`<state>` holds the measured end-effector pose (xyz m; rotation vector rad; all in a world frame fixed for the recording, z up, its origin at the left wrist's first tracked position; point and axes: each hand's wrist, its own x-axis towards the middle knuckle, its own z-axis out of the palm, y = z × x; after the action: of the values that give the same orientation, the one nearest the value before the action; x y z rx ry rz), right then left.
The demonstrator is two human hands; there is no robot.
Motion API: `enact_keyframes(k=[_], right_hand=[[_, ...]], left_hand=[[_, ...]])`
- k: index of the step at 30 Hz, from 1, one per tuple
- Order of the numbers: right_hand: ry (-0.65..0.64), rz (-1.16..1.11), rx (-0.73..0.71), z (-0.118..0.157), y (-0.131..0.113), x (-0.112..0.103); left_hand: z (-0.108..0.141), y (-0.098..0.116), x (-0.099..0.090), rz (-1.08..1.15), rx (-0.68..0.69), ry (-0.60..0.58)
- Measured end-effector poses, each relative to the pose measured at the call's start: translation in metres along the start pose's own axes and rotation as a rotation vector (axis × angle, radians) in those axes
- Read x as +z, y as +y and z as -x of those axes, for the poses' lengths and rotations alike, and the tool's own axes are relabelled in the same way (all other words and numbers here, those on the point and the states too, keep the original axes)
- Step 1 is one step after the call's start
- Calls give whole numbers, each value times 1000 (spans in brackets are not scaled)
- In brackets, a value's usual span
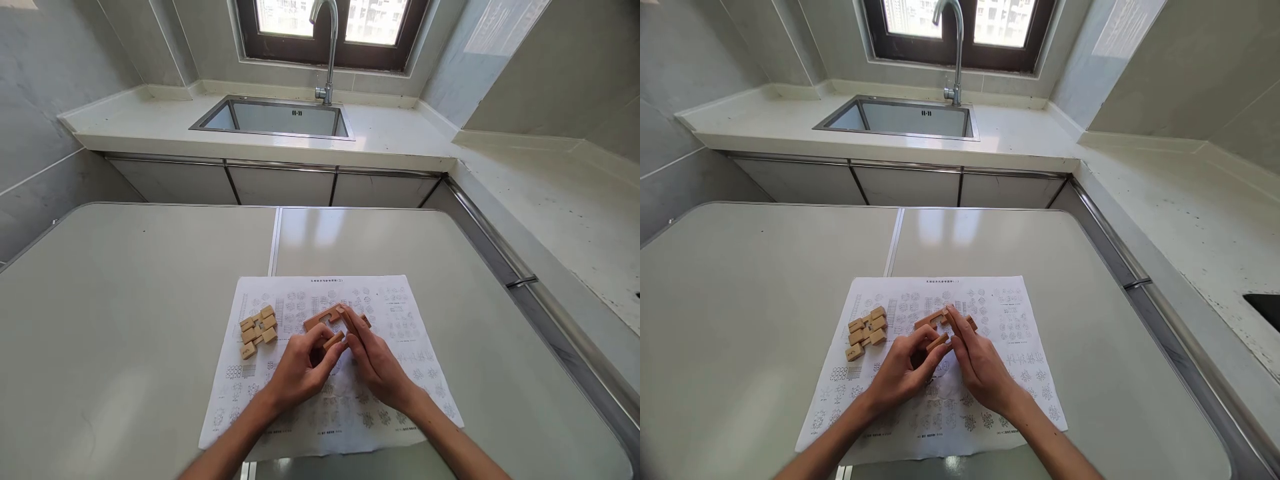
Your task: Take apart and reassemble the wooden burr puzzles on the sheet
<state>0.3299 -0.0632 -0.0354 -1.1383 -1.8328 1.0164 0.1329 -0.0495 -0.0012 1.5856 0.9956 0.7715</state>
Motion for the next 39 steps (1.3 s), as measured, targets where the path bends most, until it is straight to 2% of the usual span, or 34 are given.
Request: enact_keyframes(k=[17,28,39], right_hand=[[-4,42,-7,1,-2,1],[-23,-4,49,1,-2,0],[-26,-38,39,0,-3,0]], left_hand=[[0,-3,1,-26,2,8],[0,-1,1,-22,8,-4],[1,-1,1,-12,-4,-4]])
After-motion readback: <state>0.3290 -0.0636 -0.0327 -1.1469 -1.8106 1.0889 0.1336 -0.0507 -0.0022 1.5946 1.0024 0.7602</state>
